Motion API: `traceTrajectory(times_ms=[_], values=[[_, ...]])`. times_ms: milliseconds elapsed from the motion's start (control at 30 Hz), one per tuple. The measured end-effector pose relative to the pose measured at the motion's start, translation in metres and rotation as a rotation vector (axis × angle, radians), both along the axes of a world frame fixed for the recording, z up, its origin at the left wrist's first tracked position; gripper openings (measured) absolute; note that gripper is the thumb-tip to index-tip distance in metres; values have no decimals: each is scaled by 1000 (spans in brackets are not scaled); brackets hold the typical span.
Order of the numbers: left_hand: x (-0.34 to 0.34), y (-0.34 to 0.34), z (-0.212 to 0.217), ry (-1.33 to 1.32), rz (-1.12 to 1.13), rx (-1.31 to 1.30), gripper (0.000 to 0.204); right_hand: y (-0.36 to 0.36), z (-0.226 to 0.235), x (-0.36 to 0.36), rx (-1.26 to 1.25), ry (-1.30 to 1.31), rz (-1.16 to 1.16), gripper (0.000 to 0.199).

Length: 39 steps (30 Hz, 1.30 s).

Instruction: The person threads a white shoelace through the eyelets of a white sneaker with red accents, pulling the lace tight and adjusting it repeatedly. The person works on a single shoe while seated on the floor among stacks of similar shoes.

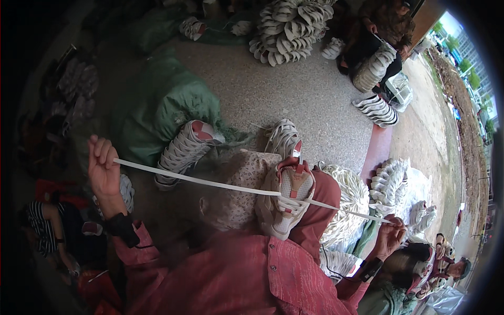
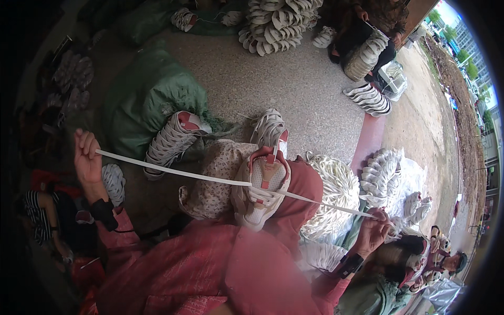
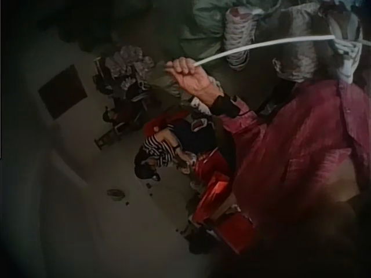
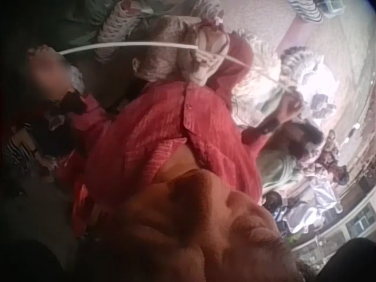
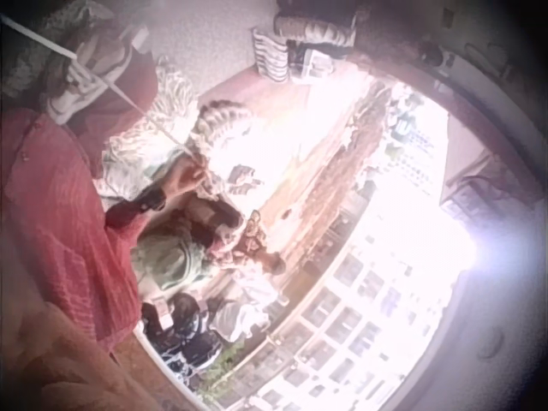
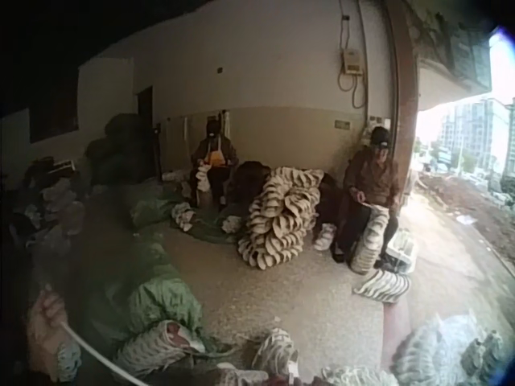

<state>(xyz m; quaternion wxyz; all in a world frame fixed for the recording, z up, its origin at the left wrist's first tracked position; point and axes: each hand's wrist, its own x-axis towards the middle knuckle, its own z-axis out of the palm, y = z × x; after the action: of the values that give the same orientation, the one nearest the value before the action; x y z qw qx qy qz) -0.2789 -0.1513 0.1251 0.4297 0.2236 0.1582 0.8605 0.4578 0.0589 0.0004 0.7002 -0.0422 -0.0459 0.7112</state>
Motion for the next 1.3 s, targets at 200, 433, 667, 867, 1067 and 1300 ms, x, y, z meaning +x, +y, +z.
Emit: traceTrajectory(times_ms=[200, 433, 667, 867, 1067, 1300], values=[[87, 64, -10, 1088, -7, -652, 44, 1, -42, 98, -211, -209, -61, 28], [230, 128, -39, 1453, -483, -564, 17, -7, 50, -120, -91, -1294, 142, 43], [265, 149, -90, 1740, -63, -81, 5, -25, 49, -210, 249, -1631, 441, 14], [274, 144, -88, 1858, -74, -231, 7, -24, 41, -237, 930, -2056, -32, 18], [285, 149, -91, 1929, -3, -296, 11, -26, 50, -248, 1127, -2198, -195, 12], [289, 153, -97, 1670, -141, -458, 7, -18, 51, -245, 728, -2010, 316, 11]])
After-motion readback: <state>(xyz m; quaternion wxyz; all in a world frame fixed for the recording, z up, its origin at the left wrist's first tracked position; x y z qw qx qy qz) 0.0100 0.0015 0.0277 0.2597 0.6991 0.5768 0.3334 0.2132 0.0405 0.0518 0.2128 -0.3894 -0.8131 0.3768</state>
